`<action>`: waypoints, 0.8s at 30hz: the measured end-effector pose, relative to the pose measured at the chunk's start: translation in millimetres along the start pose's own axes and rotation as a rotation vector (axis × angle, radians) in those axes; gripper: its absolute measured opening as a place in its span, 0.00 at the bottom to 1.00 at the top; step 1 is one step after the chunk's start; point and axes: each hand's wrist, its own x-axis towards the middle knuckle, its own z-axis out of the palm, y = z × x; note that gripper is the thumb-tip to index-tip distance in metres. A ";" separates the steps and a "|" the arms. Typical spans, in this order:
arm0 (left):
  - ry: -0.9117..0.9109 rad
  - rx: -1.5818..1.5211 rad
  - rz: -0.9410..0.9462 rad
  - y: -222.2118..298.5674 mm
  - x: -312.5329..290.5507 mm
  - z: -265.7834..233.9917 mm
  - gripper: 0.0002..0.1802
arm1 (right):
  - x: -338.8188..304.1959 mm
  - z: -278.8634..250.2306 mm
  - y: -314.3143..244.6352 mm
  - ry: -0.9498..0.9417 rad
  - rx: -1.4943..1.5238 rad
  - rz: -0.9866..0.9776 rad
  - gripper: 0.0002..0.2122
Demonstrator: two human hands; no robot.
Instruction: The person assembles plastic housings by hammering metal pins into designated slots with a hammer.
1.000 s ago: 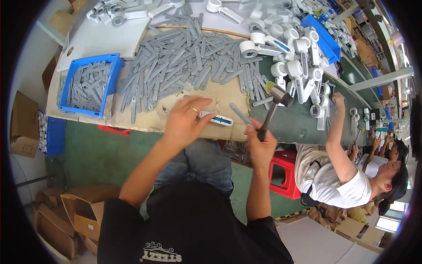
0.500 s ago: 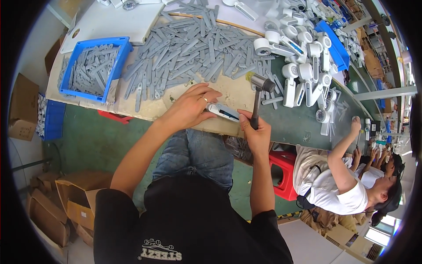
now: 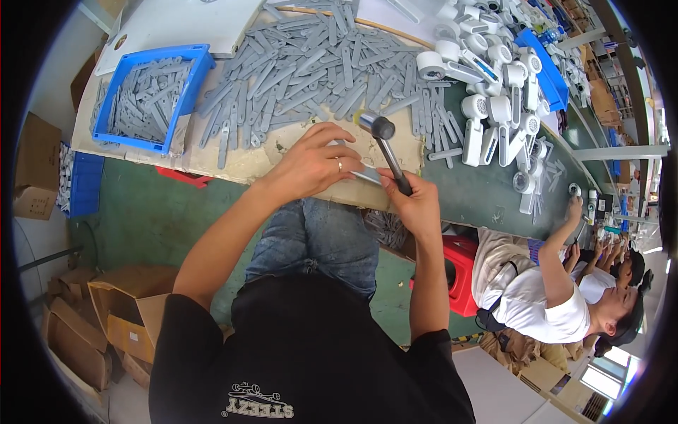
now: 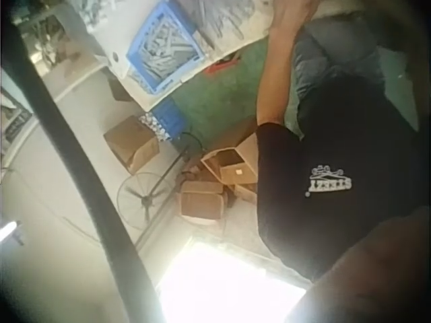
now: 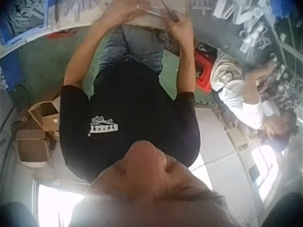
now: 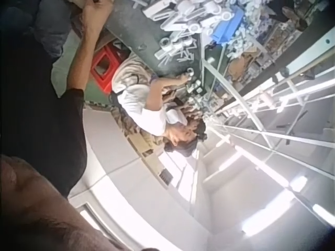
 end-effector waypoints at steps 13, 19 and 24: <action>-0.028 0.084 0.130 -5.8 1.6 1.0 0.12 | 4.4 3.4 -3.0 -0.074 0.327 0.376 0.14; -0.158 0.205 0.226 -4.5 10.1 9.8 0.17 | -0.6 15.7 8.5 0.023 0.422 0.338 0.13; -0.117 0.199 0.238 -7.7 12.7 11.1 0.15 | -14.4 17.2 1.2 0.093 0.381 0.304 0.14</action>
